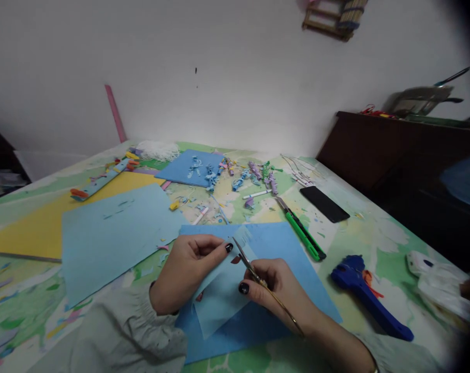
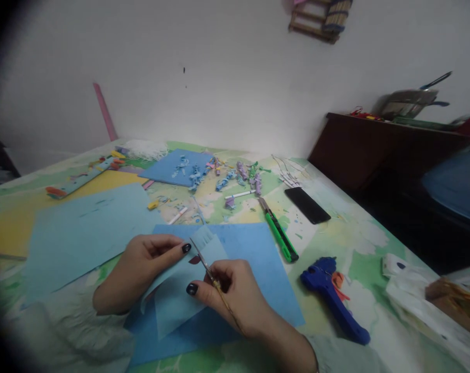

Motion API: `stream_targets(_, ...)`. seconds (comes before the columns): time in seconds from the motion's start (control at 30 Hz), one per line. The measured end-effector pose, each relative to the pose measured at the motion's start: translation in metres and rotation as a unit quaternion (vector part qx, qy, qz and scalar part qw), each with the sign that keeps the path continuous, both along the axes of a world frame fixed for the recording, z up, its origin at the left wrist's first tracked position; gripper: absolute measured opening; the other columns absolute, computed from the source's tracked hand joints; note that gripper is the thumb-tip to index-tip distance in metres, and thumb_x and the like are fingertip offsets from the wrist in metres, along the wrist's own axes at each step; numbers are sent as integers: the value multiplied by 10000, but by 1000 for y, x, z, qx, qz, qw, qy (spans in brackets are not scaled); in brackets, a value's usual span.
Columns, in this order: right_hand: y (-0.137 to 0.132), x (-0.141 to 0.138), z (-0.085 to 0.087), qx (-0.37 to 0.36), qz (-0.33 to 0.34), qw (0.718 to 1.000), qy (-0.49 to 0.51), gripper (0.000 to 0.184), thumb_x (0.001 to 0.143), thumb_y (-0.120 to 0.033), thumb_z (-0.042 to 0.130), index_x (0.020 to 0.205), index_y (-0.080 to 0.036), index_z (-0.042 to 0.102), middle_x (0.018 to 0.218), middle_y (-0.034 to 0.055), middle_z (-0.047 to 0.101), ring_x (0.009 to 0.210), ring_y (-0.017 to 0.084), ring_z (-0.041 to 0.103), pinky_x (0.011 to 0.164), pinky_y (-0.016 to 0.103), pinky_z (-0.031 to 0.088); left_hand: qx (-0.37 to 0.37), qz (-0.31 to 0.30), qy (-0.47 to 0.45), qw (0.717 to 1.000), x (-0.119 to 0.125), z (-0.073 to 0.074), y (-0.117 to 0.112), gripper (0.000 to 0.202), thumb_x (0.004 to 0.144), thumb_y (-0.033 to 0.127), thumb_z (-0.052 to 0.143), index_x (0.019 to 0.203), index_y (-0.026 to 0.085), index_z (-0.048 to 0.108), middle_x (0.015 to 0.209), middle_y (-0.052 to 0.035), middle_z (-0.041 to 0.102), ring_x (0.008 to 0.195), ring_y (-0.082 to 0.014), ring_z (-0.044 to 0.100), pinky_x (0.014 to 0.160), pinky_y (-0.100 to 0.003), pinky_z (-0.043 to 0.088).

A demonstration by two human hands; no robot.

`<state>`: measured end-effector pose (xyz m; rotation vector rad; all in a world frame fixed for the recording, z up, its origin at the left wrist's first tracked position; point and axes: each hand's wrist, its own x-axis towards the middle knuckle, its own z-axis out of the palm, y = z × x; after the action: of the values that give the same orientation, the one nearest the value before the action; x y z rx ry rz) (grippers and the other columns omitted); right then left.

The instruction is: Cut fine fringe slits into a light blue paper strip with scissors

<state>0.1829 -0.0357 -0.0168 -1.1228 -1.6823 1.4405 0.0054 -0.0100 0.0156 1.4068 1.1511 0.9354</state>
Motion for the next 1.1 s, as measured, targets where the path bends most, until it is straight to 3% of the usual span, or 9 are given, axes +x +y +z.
stream_targets(0.17, 0, -1, -3, -6, -6, 1000, -3, 417, 709, -510, 621, 592, -158, 430, 553, -46, 296, 525, 86, 247, 456, 221, 179, -84, 0, -18, 996, 1, -5, 0, 218, 711, 359, 628, 777, 165, 700, 559, 15, 652, 302, -60, 435, 262, -172, 356)
stream_targets(0.6, 0, -3, -3, -17, -20, 1000, 1, 434, 688, -492, 648, 554, -165, 396, 523, -53, 276, 503, 78, 225, 440, 224, 155, -74, -26, -72, 994, 2, -9, 0, 69, 709, 218, 630, 694, 151, 617, 560, 42, 602, 320, -50, 477, 340, -162, 367)
stream_targets(0.97, 0, -2, -5, -20, -8, 999, 26, 370, 679, -412, 682, 586, -145, 444, 548, -44, 324, 520, 78, 261, 458, 218, 186, -53, -8, -63, 997, 3, -13, 0, 188, 740, 308, 599, 649, 145, 579, 503, 47, 554, 329, -51, 462, 357, -162, 372)
stream_targets(1.1, 1, -2, -3, -17, -12, 1000, 23, 364, 682, -408, 677, 580, -144, 449, 537, -48, 319, 513, 76, 257, 454, 220, 182, -50, -6, -57, 997, 3, -13, -1, 182, 740, 302, 596, 655, 142, 587, 537, 27, 603, 325, -50, 465, 356, -163, 376)
